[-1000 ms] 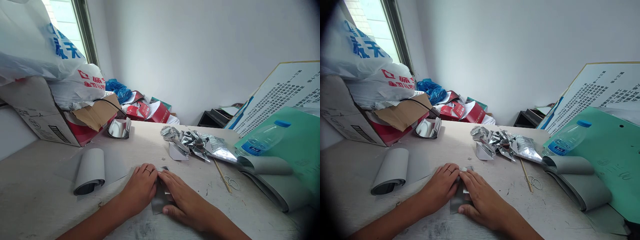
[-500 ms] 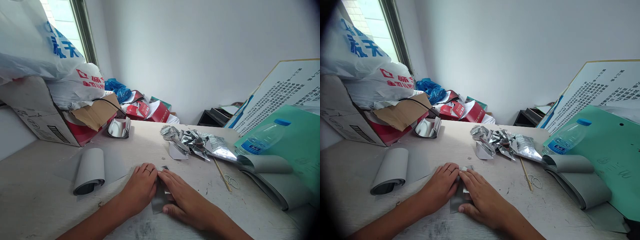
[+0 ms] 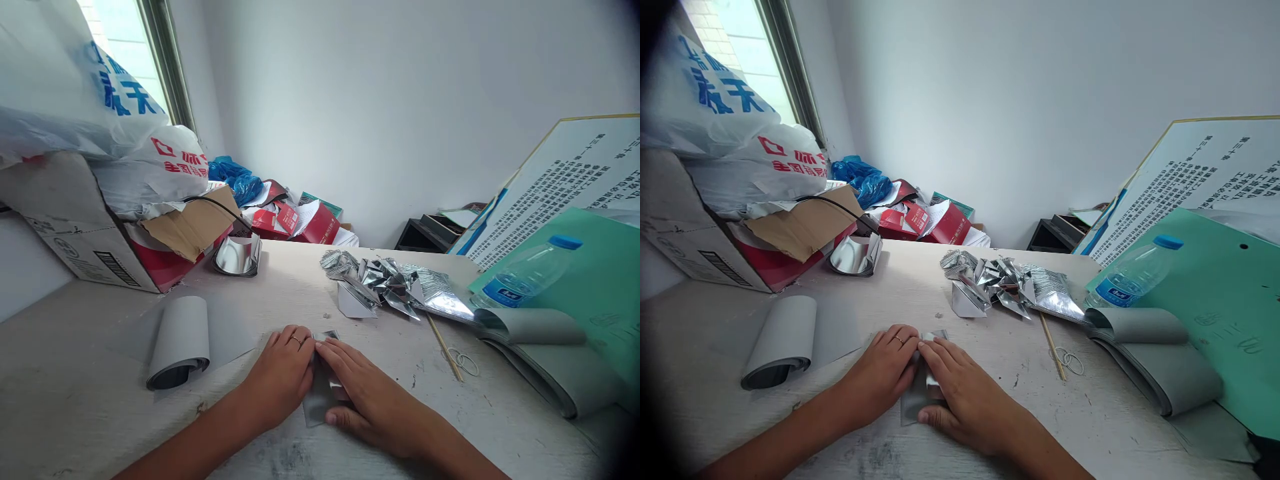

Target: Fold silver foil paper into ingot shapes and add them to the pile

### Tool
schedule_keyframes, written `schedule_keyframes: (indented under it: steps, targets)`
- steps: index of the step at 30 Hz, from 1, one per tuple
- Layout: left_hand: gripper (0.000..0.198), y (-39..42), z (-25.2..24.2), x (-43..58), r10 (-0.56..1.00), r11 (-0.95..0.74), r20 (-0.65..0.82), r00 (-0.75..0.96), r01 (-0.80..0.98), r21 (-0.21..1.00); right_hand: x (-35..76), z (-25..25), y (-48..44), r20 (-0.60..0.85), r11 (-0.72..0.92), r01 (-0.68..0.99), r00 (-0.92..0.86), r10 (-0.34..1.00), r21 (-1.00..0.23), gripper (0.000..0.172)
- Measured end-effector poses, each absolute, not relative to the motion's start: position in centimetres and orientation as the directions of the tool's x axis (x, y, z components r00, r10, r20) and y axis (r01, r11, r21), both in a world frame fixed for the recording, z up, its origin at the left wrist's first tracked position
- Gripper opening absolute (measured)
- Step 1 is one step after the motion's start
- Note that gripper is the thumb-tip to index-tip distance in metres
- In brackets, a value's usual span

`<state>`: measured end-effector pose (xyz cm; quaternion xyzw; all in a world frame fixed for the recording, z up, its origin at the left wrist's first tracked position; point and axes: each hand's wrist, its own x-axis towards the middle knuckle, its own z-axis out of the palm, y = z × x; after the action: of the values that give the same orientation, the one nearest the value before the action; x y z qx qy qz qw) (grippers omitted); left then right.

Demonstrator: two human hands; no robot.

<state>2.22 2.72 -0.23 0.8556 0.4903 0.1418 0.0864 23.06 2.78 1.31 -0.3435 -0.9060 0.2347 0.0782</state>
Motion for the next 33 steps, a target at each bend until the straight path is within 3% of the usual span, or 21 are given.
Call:
schedule_keyframes:
  steps: [18,28,33]
  targets:
    - [0.024,2.83,-0.41,2.19,0.863,-0.505,0.156,0.481,0.805,0.312,23.24,1.41,2.62,0.027,0.664,0.549,-0.76,0.649,-0.507,0.085]
    - [0.024,2.7,-0.26,2.21,0.873,-0.485,0.132,0.47,0.801,0.351,23.35,1.04,2.71,-0.029,0.646,0.581,-0.754,0.656,-0.495,0.086]
    - [0.026,2.51,-0.4,2.21,0.865,-0.5,0.152,0.479,0.788,0.359,23.5,1.0,2.64,0.0,0.58,0.545,-0.729,0.685,-0.605,0.089]
